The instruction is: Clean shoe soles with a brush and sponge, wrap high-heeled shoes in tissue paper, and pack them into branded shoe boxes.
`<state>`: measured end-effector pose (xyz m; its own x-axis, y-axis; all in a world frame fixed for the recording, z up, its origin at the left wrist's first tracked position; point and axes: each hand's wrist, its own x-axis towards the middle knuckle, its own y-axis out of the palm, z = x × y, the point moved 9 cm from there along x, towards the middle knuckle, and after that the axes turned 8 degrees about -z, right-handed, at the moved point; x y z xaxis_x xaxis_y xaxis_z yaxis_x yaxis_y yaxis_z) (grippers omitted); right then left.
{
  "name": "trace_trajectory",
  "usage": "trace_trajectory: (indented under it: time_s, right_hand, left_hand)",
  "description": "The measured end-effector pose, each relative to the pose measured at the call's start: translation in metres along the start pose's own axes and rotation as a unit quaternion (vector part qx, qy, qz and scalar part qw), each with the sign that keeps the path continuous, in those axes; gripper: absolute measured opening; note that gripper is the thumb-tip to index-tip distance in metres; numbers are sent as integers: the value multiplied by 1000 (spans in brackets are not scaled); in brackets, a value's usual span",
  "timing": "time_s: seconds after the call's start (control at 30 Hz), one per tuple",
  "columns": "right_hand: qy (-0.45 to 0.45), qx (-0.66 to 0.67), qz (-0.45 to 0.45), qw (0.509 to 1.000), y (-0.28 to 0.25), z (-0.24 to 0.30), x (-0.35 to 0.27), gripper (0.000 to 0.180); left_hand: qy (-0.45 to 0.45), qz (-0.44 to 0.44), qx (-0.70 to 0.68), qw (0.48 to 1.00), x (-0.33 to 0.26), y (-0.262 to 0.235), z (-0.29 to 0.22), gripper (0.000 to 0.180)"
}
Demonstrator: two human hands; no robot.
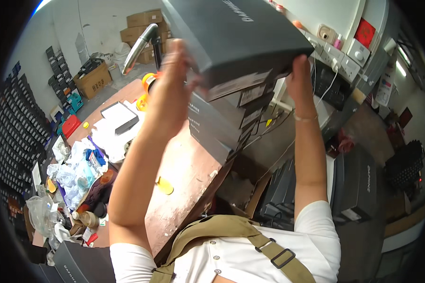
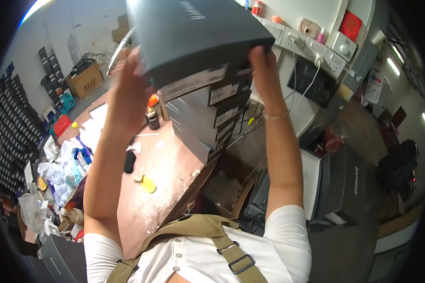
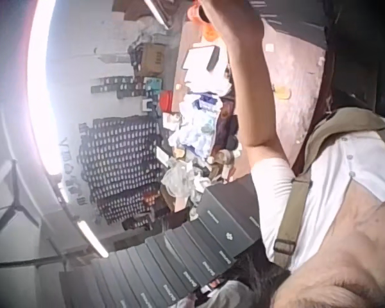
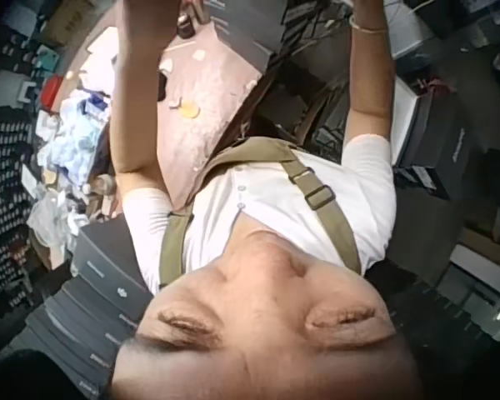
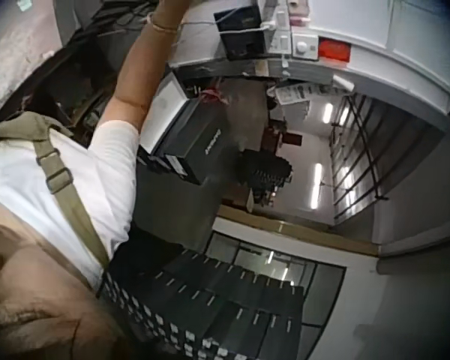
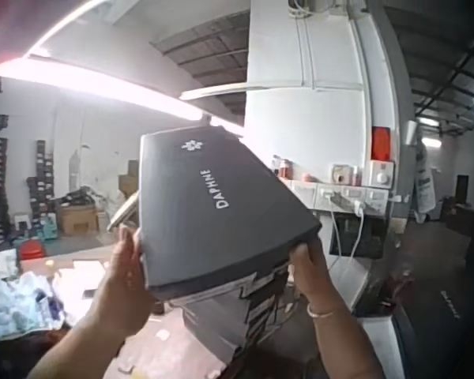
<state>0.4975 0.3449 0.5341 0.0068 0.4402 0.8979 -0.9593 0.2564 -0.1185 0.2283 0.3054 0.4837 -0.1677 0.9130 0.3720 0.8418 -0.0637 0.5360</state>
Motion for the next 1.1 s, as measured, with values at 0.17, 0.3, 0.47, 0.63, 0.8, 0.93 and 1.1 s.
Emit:
trace_trajectory:
  time_s: [0.17, 0.3, 0.47, 0.63, 0.8, 0.93, 1.1]
  right_hand:
    - [188, 69, 5, 980, -25, -118, 0, 63]
    - [204, 38, -66, 976, -51, -144, -16, 58]
    - [44, 60, -277, 958, -37, -22, -77, 39]
    - [297, 298, 207, 883, 214, 35, -254, 21]
    - [270, 316, 515, 750, 333, 182, -405, 23]
    - [220, 403, 644, 612, 375, 286, -467, 37]
    - [305, 487, 659, 486, 418, 387, -493, 78]
  left_hand:
    - [9, 127, 268, 955, 18, 41, 77, 81]
    - [-99, 215, 236, 942, -28, 39, 97, 67]
    - [-92, 88, 254, 959, -100, -73, 77, 56]
    - [32, -182, 292, 938, -219, -193, -17, 43]
    - [405, -446, 579, 549, -428, -200, -234, 37]
    - [222, -612, 714, 256, -597, -218, -308, 20]
    - [35, -663, 721, 200, -674, -273, -285, 33]
